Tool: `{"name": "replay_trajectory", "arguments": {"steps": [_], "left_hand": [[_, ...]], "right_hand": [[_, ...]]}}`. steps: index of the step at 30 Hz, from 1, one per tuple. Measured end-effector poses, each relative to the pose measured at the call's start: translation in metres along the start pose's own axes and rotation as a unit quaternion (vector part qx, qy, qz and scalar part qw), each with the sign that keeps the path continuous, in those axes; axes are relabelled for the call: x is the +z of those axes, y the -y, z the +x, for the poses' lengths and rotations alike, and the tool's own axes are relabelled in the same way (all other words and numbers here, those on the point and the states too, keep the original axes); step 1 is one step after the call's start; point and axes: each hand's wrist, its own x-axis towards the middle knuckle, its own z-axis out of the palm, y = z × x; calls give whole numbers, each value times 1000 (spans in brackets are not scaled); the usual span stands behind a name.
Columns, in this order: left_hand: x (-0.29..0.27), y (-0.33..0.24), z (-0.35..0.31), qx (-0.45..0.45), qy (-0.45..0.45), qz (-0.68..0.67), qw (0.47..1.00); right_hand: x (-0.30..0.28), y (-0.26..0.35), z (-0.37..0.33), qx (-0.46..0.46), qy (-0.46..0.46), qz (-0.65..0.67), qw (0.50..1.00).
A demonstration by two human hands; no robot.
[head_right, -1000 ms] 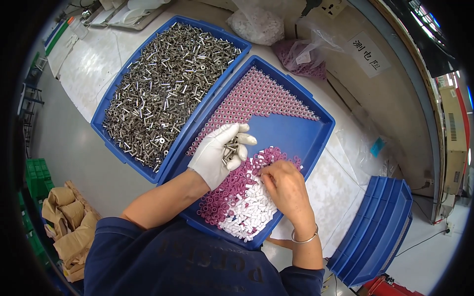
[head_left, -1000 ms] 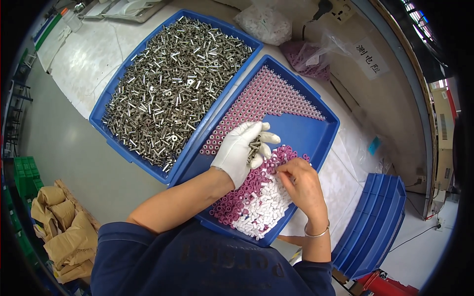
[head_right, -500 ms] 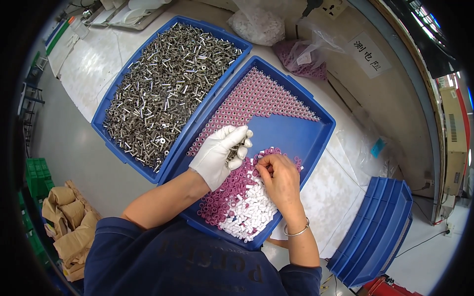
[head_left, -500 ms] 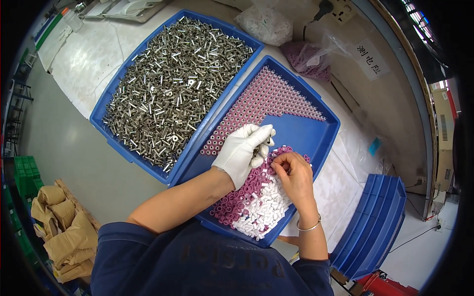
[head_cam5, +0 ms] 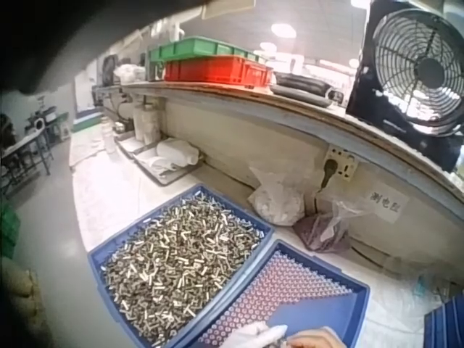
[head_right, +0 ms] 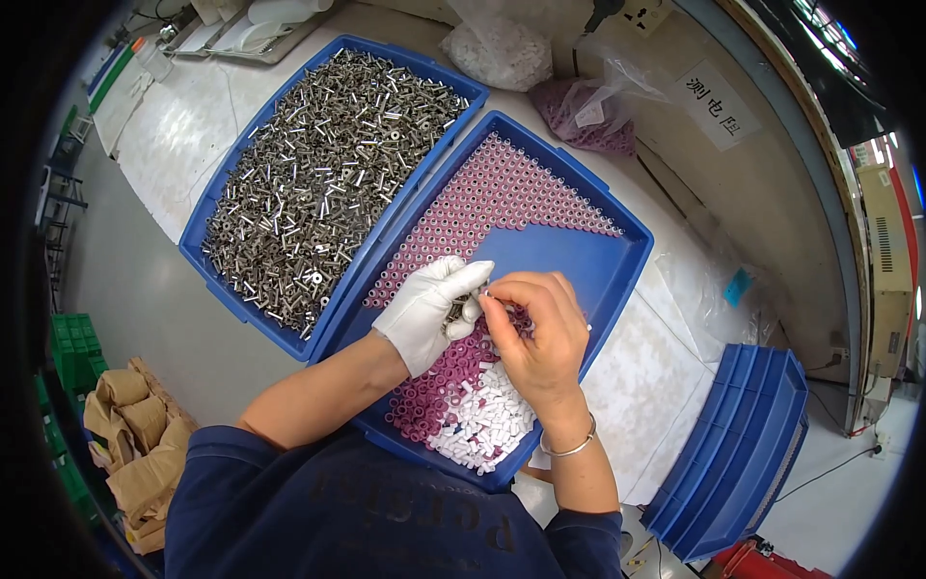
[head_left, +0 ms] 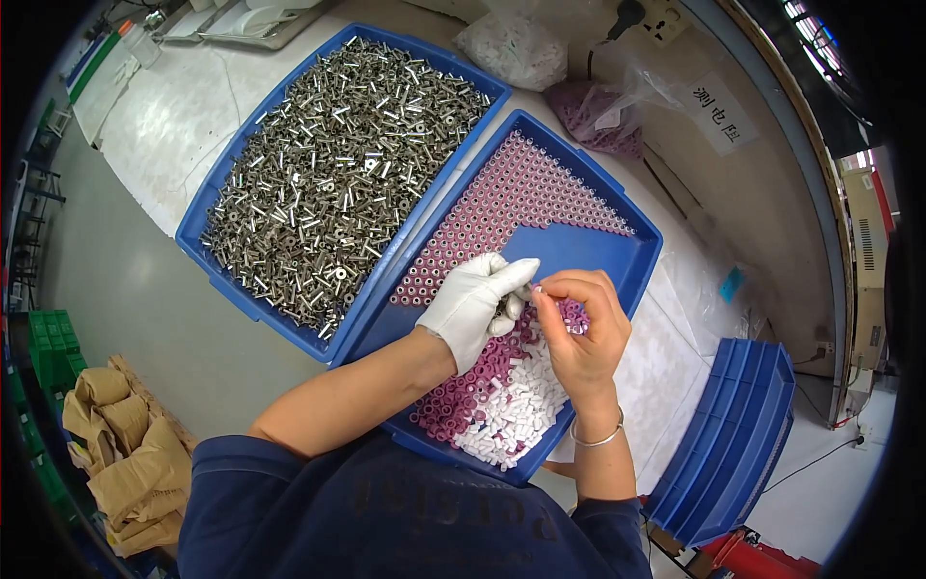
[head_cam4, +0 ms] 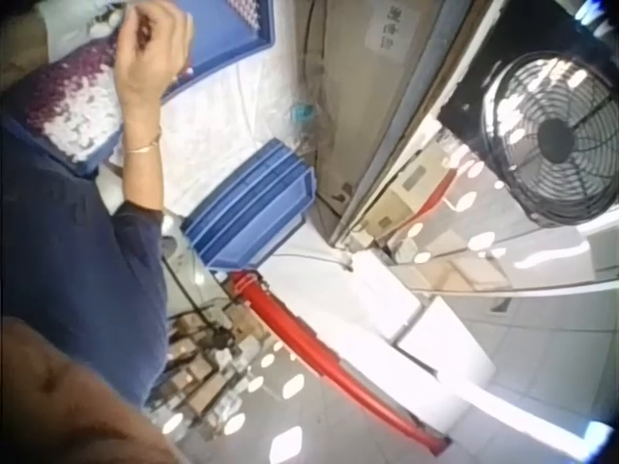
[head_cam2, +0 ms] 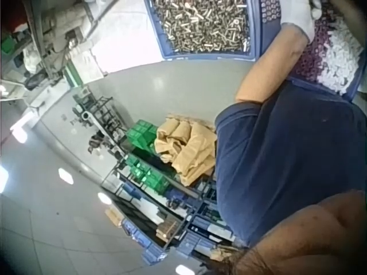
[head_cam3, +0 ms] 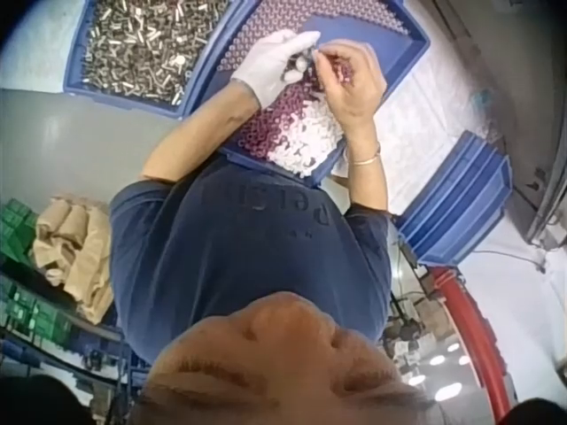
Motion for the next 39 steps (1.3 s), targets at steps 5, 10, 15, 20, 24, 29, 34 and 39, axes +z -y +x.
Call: {"name": "replay_trajectory", "arguments": {"steps": [5, 10, 15, 20, 24, 29, 34, 39], "left_hand": [[3, -1, 0, -33, -15, -31, 999], [4, -1, 0, -59, -26, -53, 997], [-1, 6, 5, -33, -26, -26, 999], [-1, -1, 1, -40, -5, -19, 999], [11, -11, -1, -60, -54, -116, 990], [-1, -1, 0, -40, 10, -95, 995], [-10, 0, 3, -9, 55, -119, 991], [10, -10, 2, -9, -24, -157, 987]], "right_hand": [[5, -6, -3, -51, 0, -10, 999], [4, -6, -3, -54, 10, -15, 998], [5, -6, -4, -66, 24, -19, 997], [7, -8, -3, -22, 9, -9, 1000], [5, -23, 6, 65, 7, -70, 995], [5, -70, 21, 116, 30, -141, 983], [14, -100, 28, 94, 60, -190, 975], [16, -101, 29, 133, 68, -173, 974]]}}
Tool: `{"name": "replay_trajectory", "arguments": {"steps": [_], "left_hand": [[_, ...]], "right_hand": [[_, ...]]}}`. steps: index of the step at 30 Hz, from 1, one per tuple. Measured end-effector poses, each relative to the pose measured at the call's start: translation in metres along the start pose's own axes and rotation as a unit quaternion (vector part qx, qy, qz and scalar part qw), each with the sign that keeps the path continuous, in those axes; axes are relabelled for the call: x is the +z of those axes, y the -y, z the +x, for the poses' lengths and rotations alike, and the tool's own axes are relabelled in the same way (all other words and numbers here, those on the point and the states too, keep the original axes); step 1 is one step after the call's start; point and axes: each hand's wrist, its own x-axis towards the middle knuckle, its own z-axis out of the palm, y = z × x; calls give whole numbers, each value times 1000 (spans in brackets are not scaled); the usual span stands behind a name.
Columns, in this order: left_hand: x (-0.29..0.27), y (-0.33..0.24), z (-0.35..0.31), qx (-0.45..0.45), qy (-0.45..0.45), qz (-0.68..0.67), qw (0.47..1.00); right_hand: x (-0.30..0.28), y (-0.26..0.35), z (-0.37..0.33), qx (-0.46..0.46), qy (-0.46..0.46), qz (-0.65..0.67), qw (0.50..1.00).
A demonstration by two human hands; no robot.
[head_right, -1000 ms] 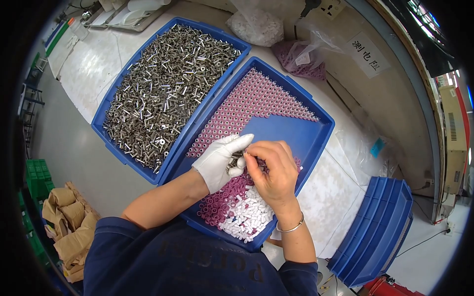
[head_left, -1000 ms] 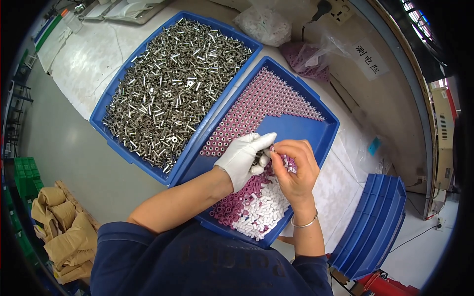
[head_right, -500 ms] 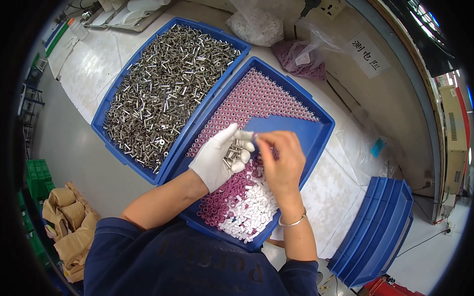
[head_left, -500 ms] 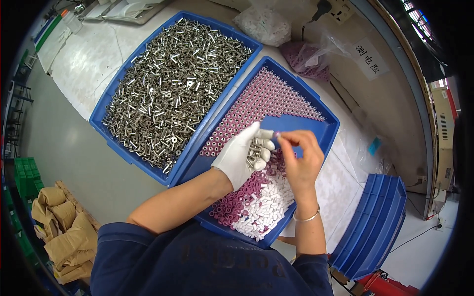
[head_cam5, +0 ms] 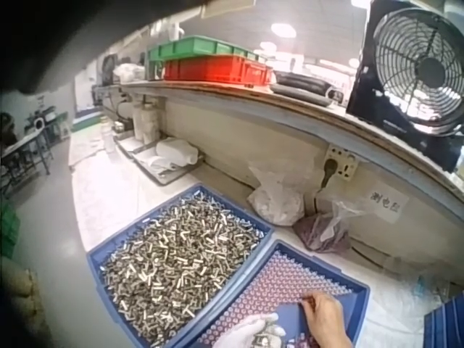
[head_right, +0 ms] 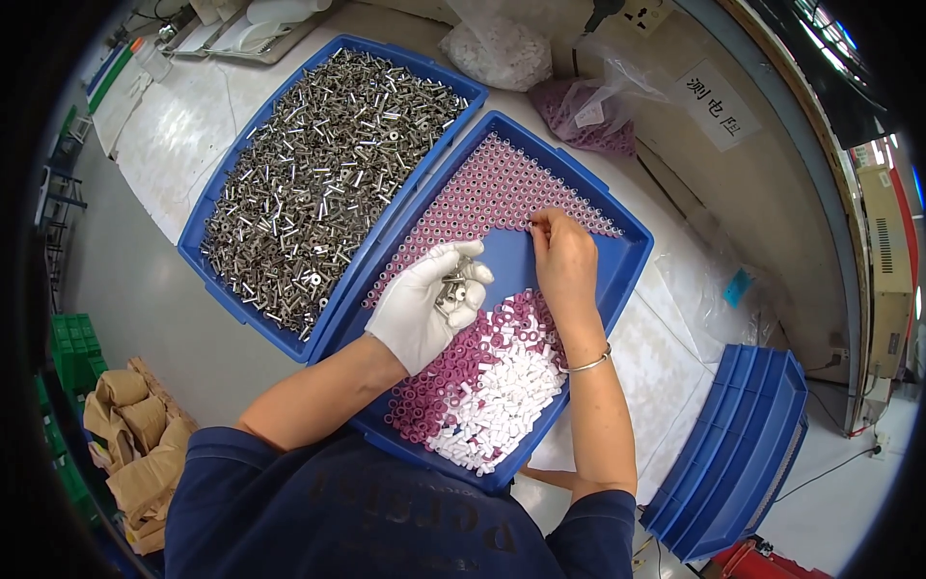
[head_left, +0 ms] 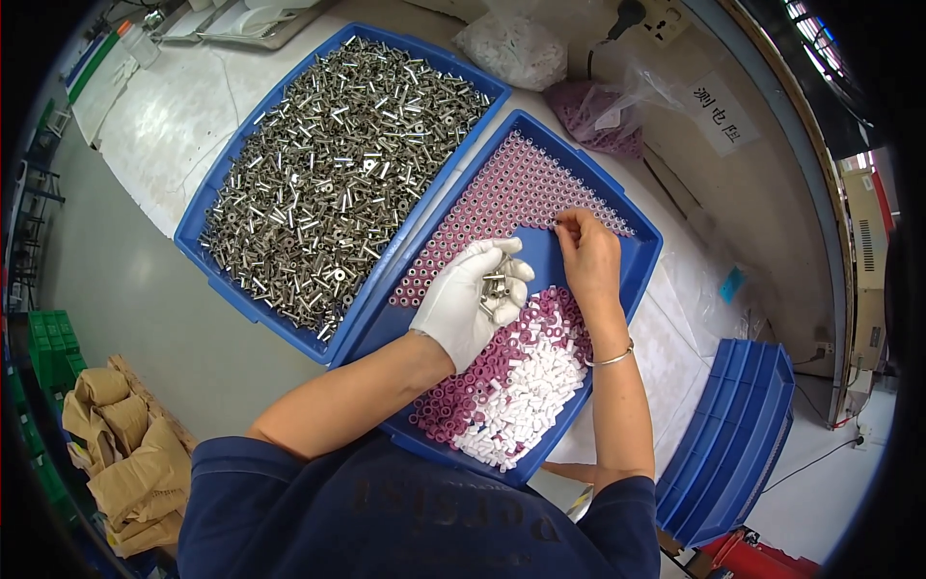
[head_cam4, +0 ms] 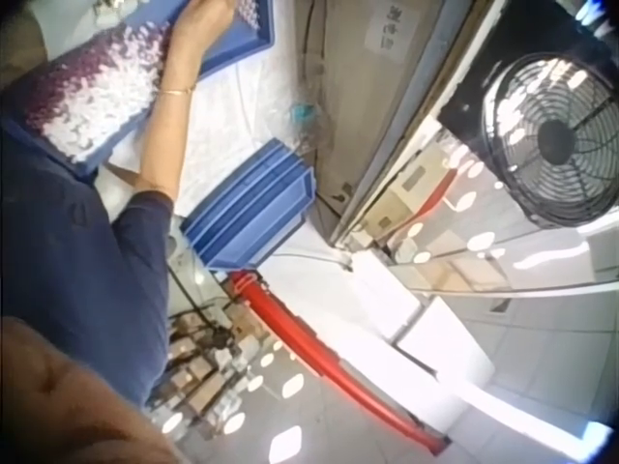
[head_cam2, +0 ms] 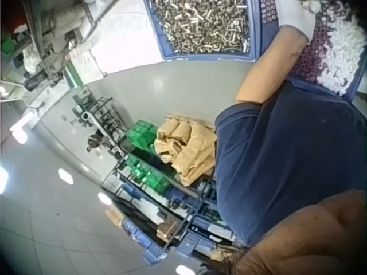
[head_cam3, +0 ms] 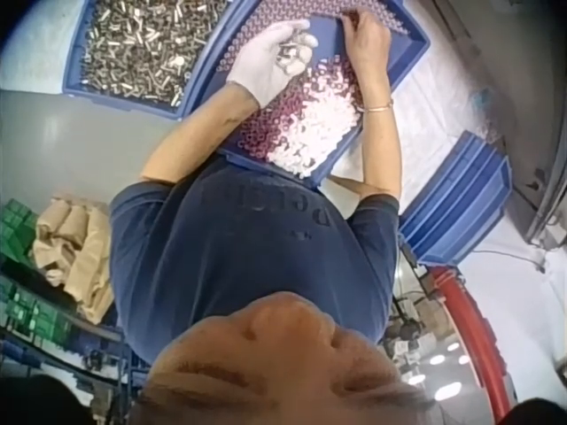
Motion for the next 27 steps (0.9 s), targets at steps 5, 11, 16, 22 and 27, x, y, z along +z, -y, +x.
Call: {"name": "replay_trajectory", "arguments": {"steps": [5, 11, 16, 22, 27], "left_hand": [[-2, 1, -2, 8, 27, 52, 998], [-13, 0, -1, 25, 72, 97, 992], [-11, 2, 0, 22, 86, 91, 992], [-8, 2, 0, 34, 61, 84, 994], [-10, 2, 0, 39, 28, 92, 995]], "right_hand": [[-24, 21, -16, -23, 18, -37, 999], [-60, 50, -65, -92, 197, 18, 976], [-64, 64, -93, -113, 233, 2, 966], [-54, 62, -97, -101, 217, 23, 971], [-43, 55, -86, 4, 194, 74, 978]]}}
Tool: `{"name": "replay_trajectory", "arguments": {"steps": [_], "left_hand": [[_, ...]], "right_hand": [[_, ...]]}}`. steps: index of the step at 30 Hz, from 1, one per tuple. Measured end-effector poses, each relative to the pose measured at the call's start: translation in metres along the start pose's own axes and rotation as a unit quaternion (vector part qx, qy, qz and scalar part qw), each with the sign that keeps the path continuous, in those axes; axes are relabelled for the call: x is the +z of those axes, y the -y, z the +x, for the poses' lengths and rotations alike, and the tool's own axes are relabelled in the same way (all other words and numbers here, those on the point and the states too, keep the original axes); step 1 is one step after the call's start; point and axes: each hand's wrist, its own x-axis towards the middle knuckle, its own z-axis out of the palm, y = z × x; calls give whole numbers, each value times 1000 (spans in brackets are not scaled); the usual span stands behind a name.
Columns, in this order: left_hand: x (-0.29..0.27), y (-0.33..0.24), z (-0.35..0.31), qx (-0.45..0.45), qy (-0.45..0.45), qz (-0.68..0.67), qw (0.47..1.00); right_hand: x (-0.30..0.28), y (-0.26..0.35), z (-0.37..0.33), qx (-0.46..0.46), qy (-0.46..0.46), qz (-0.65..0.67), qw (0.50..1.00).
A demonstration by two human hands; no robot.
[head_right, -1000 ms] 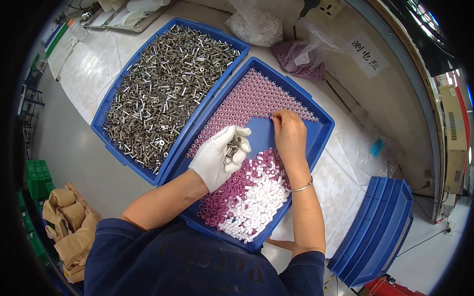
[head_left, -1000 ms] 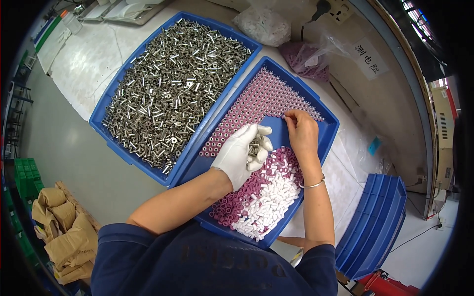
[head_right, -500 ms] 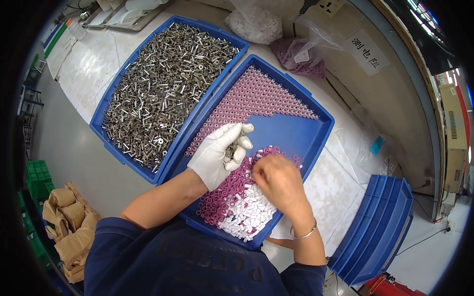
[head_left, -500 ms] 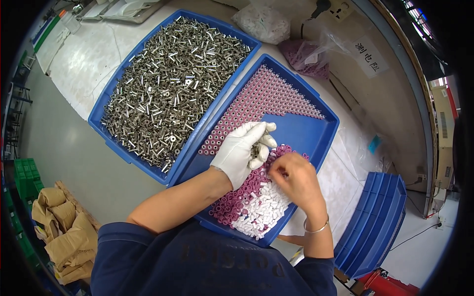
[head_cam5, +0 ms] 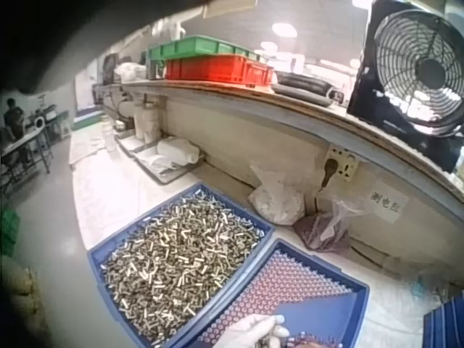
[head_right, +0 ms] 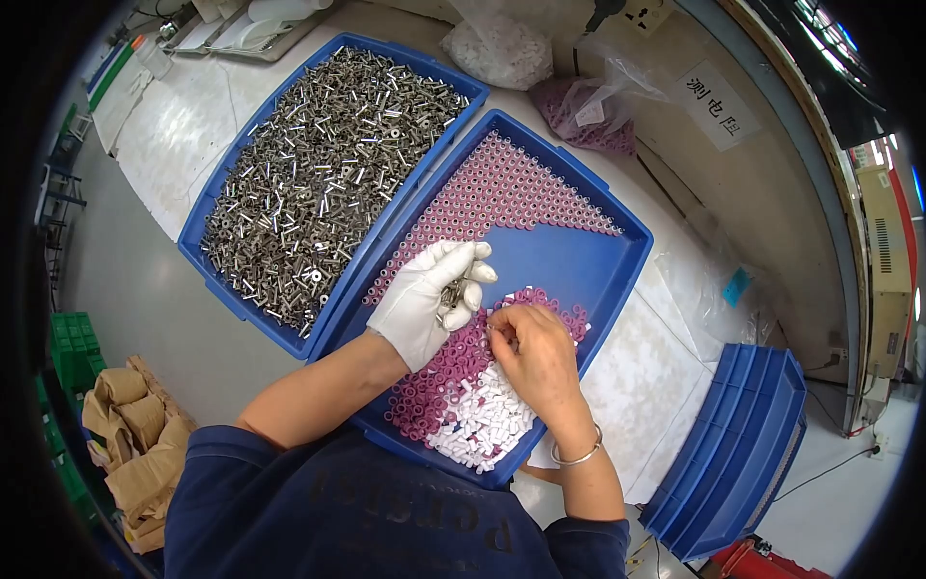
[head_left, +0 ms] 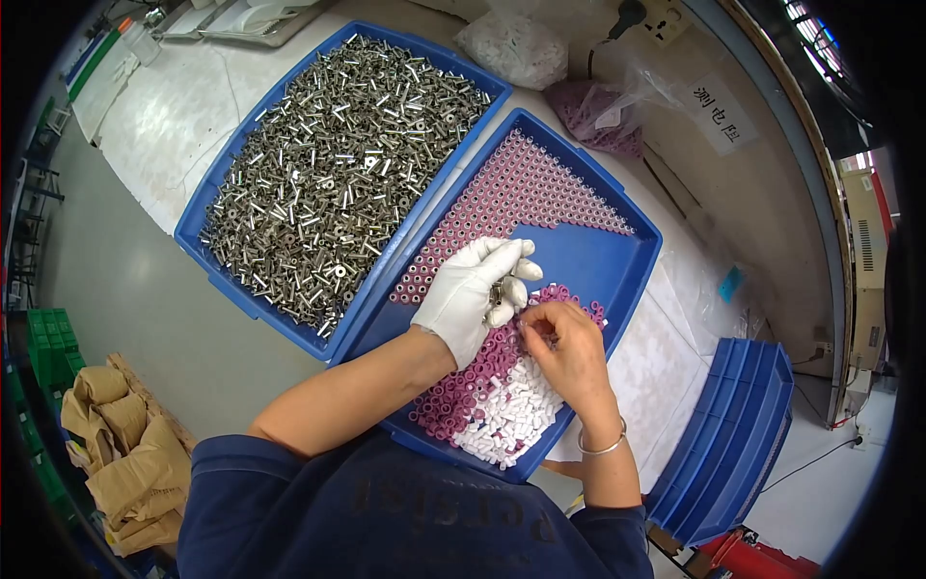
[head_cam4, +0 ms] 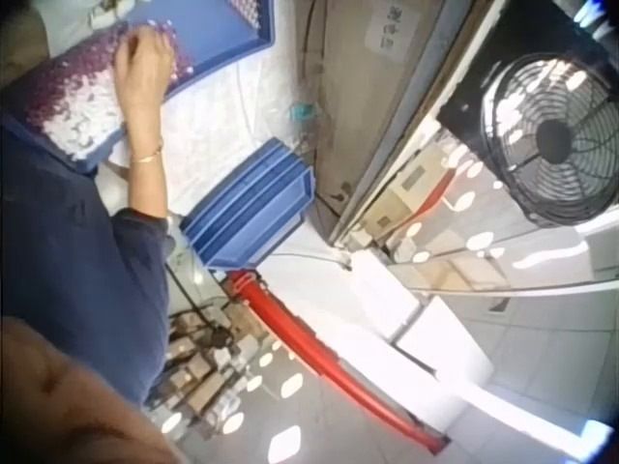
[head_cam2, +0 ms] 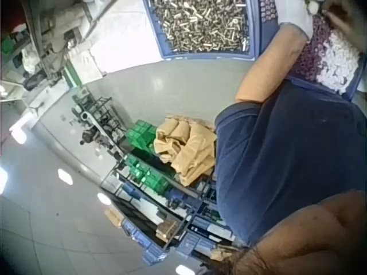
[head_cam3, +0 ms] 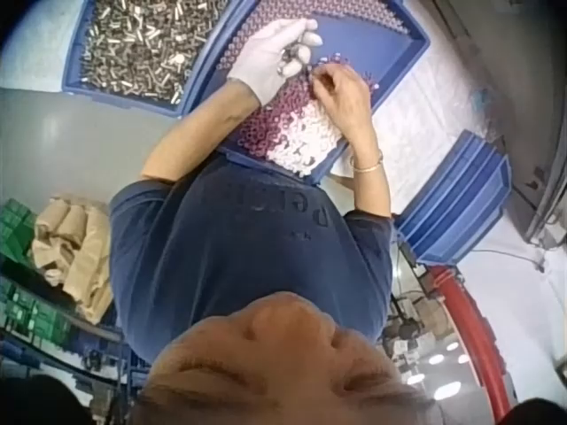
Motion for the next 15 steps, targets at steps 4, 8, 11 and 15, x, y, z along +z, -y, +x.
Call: {"name": "replay_trajectory", "arguments": {"steps": [4, 8, 11, 15], "left_hand": [[4, -4, -2, 8, -5, 6, 1000], [1, -3, -1, 19, -10, 5, 1000], [0, -1, 1, 24, -12, 6, 1000], [-1, 1, 2, 27, -14, 11, 999]], "right_hand": [[12, -6, 10, -74, -69, -29, 995], [19, -3, 17, -125, -71, -50, 988], [23, -1, 19, -149, -74, -67, 984], [24, 0, 20, -170, -78, -98, 978]]}}
